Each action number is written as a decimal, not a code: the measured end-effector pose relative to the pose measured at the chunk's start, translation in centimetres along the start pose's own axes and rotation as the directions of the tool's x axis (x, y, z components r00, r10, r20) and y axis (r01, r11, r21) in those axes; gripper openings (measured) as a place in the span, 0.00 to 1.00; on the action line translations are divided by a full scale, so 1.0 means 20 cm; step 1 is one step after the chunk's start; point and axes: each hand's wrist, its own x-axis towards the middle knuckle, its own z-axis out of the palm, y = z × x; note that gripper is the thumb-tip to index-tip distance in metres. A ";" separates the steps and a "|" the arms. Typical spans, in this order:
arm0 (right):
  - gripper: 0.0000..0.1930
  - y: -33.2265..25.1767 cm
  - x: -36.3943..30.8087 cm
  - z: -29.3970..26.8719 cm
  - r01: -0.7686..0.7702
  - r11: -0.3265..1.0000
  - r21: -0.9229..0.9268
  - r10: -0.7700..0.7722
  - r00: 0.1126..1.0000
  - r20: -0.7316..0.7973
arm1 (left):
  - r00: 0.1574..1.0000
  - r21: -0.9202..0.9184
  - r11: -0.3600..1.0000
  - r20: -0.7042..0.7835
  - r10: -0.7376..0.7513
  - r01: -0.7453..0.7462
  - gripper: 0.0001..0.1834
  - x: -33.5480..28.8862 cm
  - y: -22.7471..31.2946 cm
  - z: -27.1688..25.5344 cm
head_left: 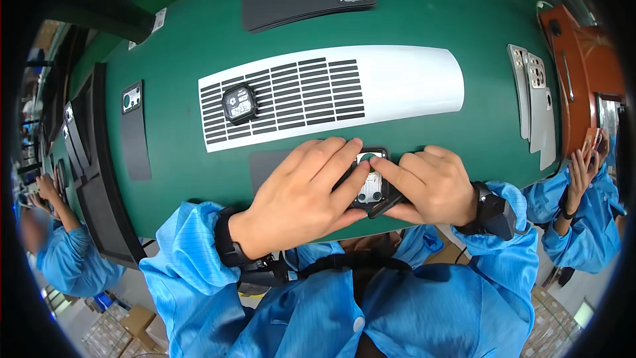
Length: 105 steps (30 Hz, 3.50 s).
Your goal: Assembling internal components and applying adhesive strips to mobile phone housings at a factory workbench.
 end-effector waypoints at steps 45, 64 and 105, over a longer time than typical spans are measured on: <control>0.37 -0.07 0.01 -0.04 -0.159 0.987 -0.017 0.160 0.980 0.121 | 1.000 -0.031 0.999 0.007 -0.010 0.010 0.33 -0.01 0.01 0.00; 0.26 0.00 -0.01 0.00 -0.258 0.958 0.124 0.263 0.964 -0.029 | 1.000 -0.011 1.000 0.001 -0.007 0.007 0.32 0.00 0.01 -0.01; 0.09 -0.02 0.00 -0.01 -0.286 0.932 0.221 0.311 0.946 -0.089 | 0.956 0.189 0.952 0.125 -0.266 0.240 0.46 0.65 -0.69 -0.37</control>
